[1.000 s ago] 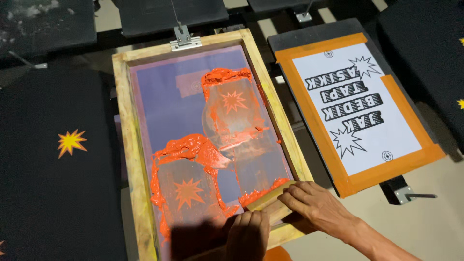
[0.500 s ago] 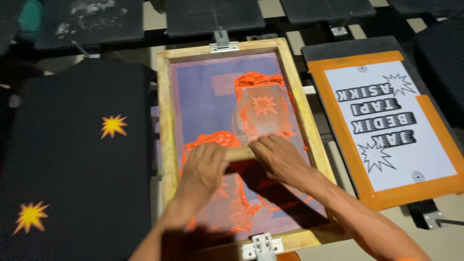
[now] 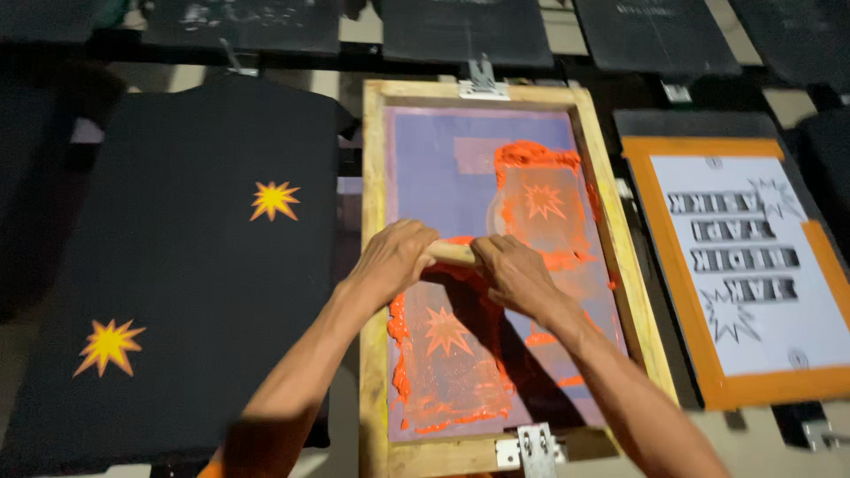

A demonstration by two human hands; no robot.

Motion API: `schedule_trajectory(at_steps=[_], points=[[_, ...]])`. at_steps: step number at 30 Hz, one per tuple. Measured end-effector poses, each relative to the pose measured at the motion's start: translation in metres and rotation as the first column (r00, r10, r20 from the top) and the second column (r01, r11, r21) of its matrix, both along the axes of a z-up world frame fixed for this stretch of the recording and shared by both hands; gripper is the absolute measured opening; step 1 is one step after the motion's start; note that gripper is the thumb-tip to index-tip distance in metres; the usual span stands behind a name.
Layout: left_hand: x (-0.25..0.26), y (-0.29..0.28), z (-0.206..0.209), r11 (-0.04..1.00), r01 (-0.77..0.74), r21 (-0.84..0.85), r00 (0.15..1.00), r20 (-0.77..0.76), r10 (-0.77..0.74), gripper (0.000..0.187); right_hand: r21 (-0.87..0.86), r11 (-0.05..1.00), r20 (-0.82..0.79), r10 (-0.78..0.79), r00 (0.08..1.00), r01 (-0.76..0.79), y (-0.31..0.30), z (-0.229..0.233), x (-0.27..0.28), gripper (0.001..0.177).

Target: The person uses a squeegee to spread orange ink across a screen printing frame. They repeatedly pull the ink across the mesh to coat the design area, preparing the screen for printing onto the black t-shirts positioned below.

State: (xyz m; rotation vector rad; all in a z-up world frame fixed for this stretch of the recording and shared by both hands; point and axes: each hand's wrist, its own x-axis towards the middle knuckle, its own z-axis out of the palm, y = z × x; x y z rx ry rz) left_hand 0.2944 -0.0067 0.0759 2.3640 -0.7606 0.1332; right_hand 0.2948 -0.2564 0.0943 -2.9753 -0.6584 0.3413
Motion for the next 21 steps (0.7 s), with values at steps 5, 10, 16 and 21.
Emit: schedule_trajectory(at_steps=[5,10,16,21], points=[[-0.046,0.002,0.003,0.974,-0.225,0.034,0.959,0.186,0.216,0.031,0.194,0.971,-0.01,0.147,0.989,-0.143,0.008,0.034,-0.006,0.035],[-0.054,0.006,0.003,0.978,-0.207,0.0,0.974,0.099,0.206,0.027,0.153,0.964,-0.005,0.222,0.975,-0.219,0.01,0.028,-0.001,0.049],[-0.059,0.001,-0.003,0.979,-0.206,0.011,0.976,0.08,0.204,0.024,0.099,0.955,0.032,0.277,0.96,-0.279,-0.005,-0.012,0.003,0.06],[-0.089,-0.001,0.005,0.983,-0.185,0.011,0.975,0.124,0.183,0.028,0.111,0.945,0.114,0.296,0.948,-0.308,-0.01,0.003,-0.03,0.041]])
